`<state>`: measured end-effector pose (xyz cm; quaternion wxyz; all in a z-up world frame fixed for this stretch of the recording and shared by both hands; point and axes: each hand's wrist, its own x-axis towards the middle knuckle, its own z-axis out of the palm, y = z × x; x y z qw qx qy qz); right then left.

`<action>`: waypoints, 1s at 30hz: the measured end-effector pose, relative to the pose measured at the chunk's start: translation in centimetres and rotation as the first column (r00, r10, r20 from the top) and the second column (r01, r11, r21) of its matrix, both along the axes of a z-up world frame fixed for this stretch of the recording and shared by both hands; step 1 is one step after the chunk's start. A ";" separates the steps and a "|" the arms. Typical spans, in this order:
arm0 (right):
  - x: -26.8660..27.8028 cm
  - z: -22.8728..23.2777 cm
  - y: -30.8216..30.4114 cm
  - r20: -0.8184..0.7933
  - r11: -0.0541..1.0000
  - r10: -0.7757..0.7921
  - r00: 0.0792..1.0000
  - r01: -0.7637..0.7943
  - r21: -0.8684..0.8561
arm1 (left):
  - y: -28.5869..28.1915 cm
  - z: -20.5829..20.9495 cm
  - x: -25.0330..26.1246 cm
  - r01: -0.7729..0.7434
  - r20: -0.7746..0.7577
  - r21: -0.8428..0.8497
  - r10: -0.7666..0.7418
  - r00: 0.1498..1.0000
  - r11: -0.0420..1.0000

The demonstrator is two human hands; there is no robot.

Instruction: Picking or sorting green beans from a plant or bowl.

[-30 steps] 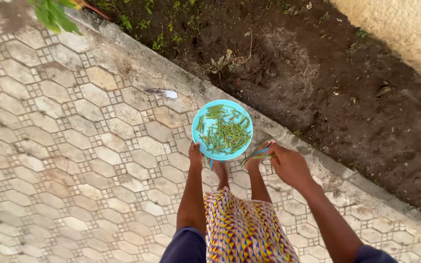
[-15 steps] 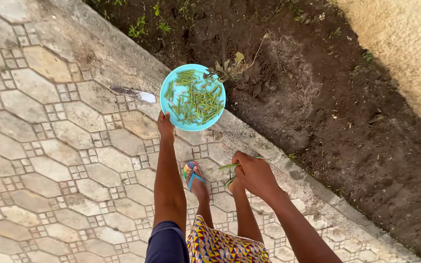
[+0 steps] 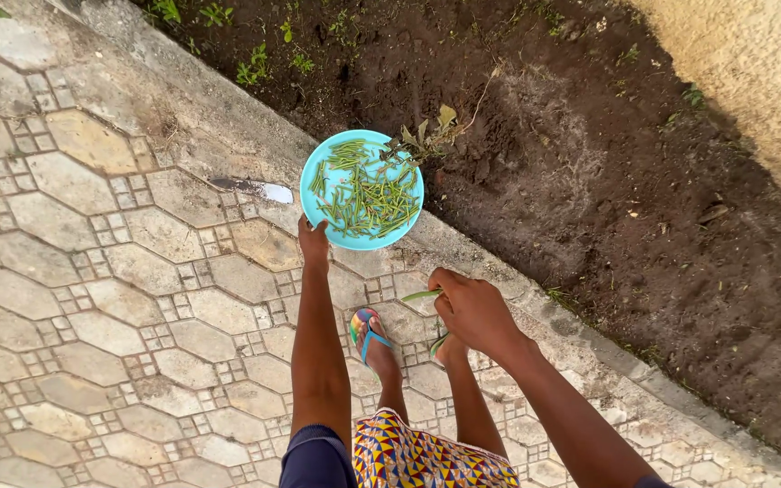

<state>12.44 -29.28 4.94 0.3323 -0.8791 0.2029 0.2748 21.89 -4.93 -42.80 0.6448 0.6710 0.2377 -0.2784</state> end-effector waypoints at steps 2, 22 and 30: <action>-0.2 -0.3 -0.1 0.010 1.000 -0.007 1.000 0.007 0.004 | 0.2 -0.3 0.0 -0.019 -0.026 0.000 0.019 0.999 1.000; -1.8 -1.5 -2.4 0.079 0.992 -0.124 0.989 0.121 0.042 | -0.2 1.7 -4.5 -0.084 -0.268 -0.048 0.068 0.961 0.995; -2.5 -1.6 -2.2 -0.019 0.988 -0.131 0.991 0.132 0.081 | -2.0 5.0 -3.4 -0.183 -0.172 -0.115 0.162 0.972 0.976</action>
